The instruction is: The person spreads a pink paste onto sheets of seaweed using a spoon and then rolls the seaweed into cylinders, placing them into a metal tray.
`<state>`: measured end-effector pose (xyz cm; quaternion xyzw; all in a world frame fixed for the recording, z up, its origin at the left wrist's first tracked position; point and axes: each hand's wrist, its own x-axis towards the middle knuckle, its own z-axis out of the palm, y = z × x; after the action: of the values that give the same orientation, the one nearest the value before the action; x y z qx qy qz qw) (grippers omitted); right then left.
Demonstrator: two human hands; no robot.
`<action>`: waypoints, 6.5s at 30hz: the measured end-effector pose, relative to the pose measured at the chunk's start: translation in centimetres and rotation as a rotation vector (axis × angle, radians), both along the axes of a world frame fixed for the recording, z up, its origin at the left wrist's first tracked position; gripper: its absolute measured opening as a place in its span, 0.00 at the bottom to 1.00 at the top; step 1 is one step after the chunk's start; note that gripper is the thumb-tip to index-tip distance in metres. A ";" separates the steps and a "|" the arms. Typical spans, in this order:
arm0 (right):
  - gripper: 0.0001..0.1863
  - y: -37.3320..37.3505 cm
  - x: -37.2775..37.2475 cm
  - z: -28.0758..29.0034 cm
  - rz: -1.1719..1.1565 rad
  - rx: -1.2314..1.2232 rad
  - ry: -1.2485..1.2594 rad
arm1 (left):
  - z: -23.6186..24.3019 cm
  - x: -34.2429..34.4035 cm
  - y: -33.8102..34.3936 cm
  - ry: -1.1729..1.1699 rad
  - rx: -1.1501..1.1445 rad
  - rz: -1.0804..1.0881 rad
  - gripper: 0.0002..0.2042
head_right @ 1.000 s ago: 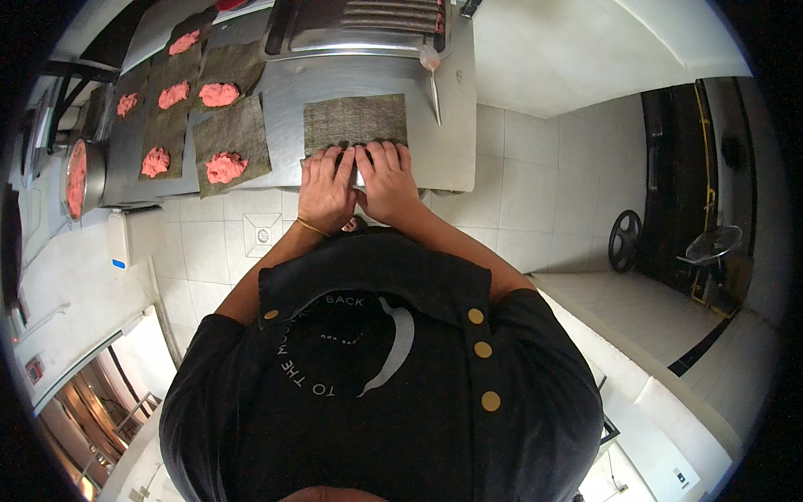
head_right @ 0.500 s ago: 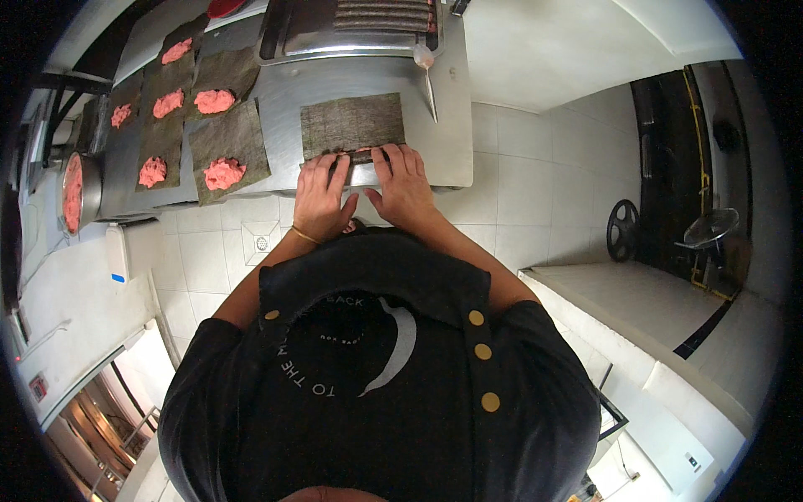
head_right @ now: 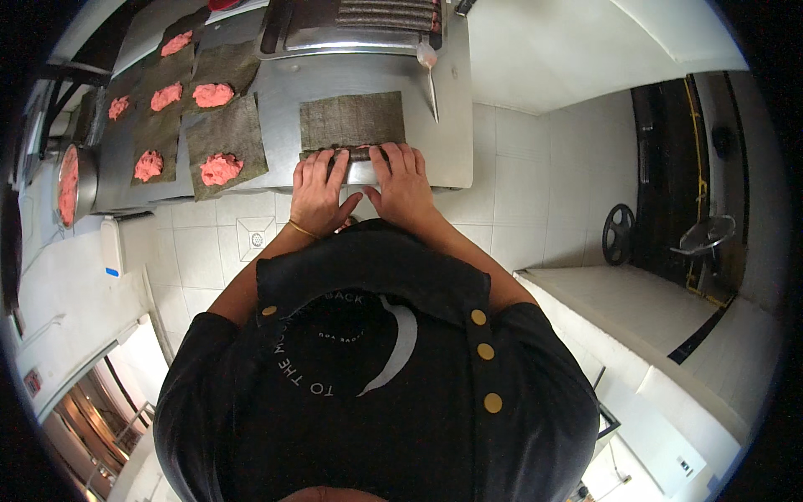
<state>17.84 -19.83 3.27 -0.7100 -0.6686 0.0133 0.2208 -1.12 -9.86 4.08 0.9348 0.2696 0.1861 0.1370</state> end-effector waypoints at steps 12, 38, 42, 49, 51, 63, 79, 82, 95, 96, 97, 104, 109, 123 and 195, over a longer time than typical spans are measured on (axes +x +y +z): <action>0.39 -1.6 6.0 1.3 0.005 -0.027 0.133 | 1.2 -0.5 -1.5 0.054 -0.042 0.111 0.43; 0.29 1.6 1.2 0.4 0.067 -0.029 0.068 | -1.4 1.5 3.8 -0.044 0.083 -0.193 0.28; 0.27 2.2 1.1 0.0 0.089 -0.005 0.020 | -1.2 1.4 3.8 -0.093 0.111 -0.171 0.24; 0.23 3.0 1.8 -0.7 0.124 0.040 -0.014 | -1.2 1.6 4.3 -0.102 0.123 -0.145 0.18; 0.22 3.2 2.1 -0.8 0.137 0.033 -0.007 | -1.3 1.8 4.8 -0.097 0.117 -0.151 0.17; 0.27 5.9 3.8 -0.1 0.199 -0.156 0.069 | -1.3 3.6 9.1 0.240 -0.225 -0.178 0.17; 0.22 8.0 4.4 0.2 0.228 -0.401 0.125 | 0.4 4.3 8.8 0.323 -0.184 -0.184 0.19; 0.21 8.1 4.3 -0.1 0.218 -0.387 0.120 | -0.1 4.3 8.7 0.309 -0.179 -0.177 0.18; 0.20 7.4 3.7 -1.1 0.146 -0.214 0.025 | -0.3 4.3 8.9 0.236 -0.106 -0.186 0.13; 0.20 7.3 3.5 -0.8 0.135 -0.192 0.018 | -0.3 4.3 9.0 0.229 -0.088 -0.189 0.13; 0.20 7.3 3.3 -0.6 0.124 -0.170 0.010 | -0.4 4.3 9.0 0.243 -0.078 -0.185 0.14; 0.18 6.8 2.8 -1.7 0.144 -0.071 -0.062 | -0.9 4.8 8.4 0.227 -0.047 -0.153 0.17; 0.20 7.2 2.7 -1.4 0.079 -0.098 0.059 | -0.6 5.1 8.5 0.253 -0.116 -0.121 0.17; 0.21 9.1 2.7 1.3 0.040 -0.462 0.024 | 0.7 6.9 8.7 0.452 -0.206 -0.028 0.19; 0.22 6.2 2.3 -1.7 0.259 0.026 0.029 | -1.2 1.9 4.4 -0.105 0.061 -0.128 0.26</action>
<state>20.10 -13.65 1.58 -0.6146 -0.7515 0.0430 0.2359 0.77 -5.42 2.89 0.9429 0.1958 0.2338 0.1341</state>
